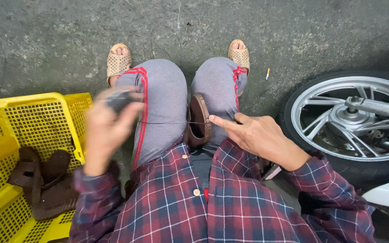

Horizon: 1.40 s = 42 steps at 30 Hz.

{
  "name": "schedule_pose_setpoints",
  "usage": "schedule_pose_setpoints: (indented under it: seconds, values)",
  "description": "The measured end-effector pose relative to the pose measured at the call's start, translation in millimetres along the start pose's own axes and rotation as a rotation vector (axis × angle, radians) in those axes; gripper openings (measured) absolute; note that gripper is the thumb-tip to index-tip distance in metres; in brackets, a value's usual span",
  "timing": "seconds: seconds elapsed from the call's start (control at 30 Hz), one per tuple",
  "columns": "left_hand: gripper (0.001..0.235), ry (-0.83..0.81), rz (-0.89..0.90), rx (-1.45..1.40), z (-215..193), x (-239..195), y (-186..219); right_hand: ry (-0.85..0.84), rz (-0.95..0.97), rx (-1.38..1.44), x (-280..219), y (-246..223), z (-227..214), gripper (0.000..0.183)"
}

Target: The person sits on the ground and sews a brown sandal using a needle and thread. They repeatedly push the needle through the sandal's sole and pull the thread to secure the stitching.

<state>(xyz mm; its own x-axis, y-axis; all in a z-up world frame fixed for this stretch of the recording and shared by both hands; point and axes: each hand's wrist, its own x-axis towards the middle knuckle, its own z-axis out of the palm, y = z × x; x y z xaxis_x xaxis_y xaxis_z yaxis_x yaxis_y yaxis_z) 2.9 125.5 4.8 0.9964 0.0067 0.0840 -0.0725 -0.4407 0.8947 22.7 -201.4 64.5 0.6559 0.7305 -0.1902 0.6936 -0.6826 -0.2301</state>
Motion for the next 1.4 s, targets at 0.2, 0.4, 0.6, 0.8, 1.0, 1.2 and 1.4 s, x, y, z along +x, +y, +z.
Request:
schedule_pose_setpoints:
  seconds: [0.2, 0.4, 0.6, 0.8, 1.0, 1.2, 1.4]
  values:
    - [0.027, -0.336, 0.485, -0.203, 78, 38, 17, -0.051, -0.011, -0.064, 2, 3, -3, 0.041]
    - [0.033, -0.579, 0.441, -0.001, 97, 49, 7, -0.122, -0.088, -0.215, 5, 8, -12, 0.046]
    - [0.034, -0.485, 0.479, 0.101, 111, 41, -8, -0.297, -0.034, -0.276, 2, 3, -5, 0.054]
    - [0.033, -0.465, 0.48, 0.246, 123, 37, -21, -0.303, -0.048, -0.255, 4, 11, -3, 0.064]
    - [0.037, -0.454, 0.471, 0.256, 130, 37, -25, -0.183, -0.012, 0.037, -4, 23, 22, 0.048]
    - [0.029, -0.449, 0.479, 0.274, 133, 38, -24, -0.071, 0.005, 0.058, -7, 20, 38, 0.04]
    - [0.033, -0.44, 0.426, 0.279, 123, 32, -12, -0.02, 0.003, 0.04, -4, 17, 36, 0.035]
